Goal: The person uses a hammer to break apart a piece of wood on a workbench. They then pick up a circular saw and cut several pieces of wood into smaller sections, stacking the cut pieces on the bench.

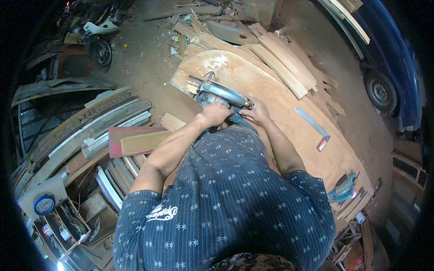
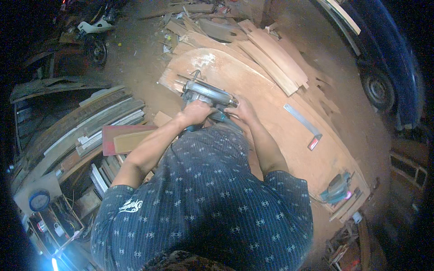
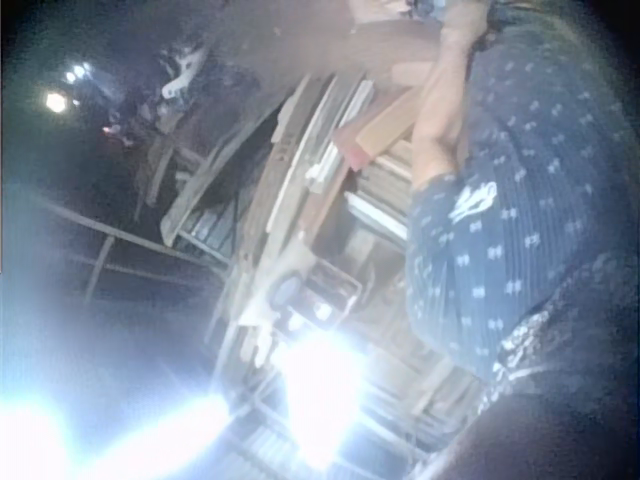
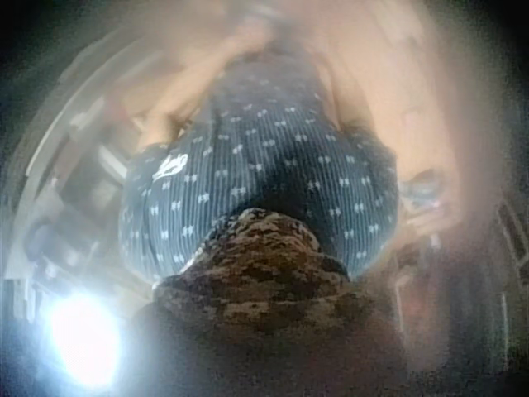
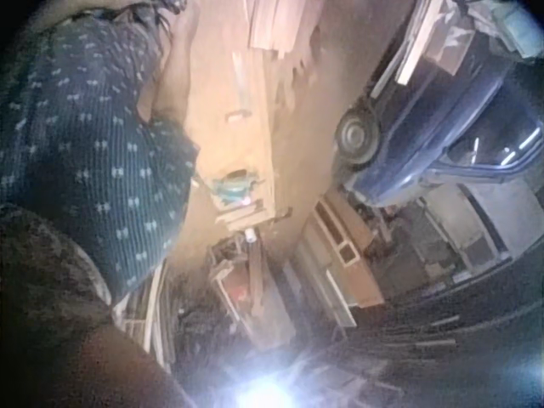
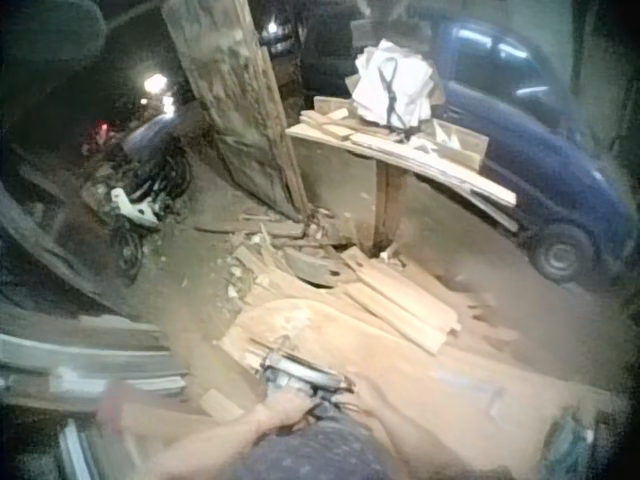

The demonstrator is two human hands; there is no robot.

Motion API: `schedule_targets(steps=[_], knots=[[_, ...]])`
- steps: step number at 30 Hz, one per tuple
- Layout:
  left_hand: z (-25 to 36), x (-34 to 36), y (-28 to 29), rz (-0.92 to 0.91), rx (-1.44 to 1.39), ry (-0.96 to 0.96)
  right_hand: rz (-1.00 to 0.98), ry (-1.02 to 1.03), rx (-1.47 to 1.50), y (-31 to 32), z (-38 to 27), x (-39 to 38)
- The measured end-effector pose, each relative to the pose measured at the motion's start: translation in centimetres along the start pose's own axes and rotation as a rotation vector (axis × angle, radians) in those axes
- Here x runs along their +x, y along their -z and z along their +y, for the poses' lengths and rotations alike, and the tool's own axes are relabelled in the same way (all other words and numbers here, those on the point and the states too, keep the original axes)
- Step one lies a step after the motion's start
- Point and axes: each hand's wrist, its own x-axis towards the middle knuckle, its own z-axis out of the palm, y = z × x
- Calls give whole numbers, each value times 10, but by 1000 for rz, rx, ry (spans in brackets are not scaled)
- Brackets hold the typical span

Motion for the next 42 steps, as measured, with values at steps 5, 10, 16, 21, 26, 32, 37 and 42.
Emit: schedule_targets(steps=[5,10,16,21,26,32,37,42], knots=[[-2,-3,6,28,-16,-35,75,12,137,-15,21,-3],[-4,-5,10,3,-5,-21,48,-89,232,-15,13,-7],[-9,-11,13,19,-72,-49,-21,-209,216,-14,13,-8],[-4,-15,16,41,-108,-13,51,-59,145,-20,19,-9],[-10,-6,11,64,-88,-65,34,-24,138,-12,16,-2],[-10,-3,-5,144,-71,16,260,53,-12,-3,-7,-25],[-7,-17,-9,205,-74,74,197,80,-36,-2,-10,-21],[-40,-28,-49,300,-25,188,-101,-834,1093,-15,-70,-12]])
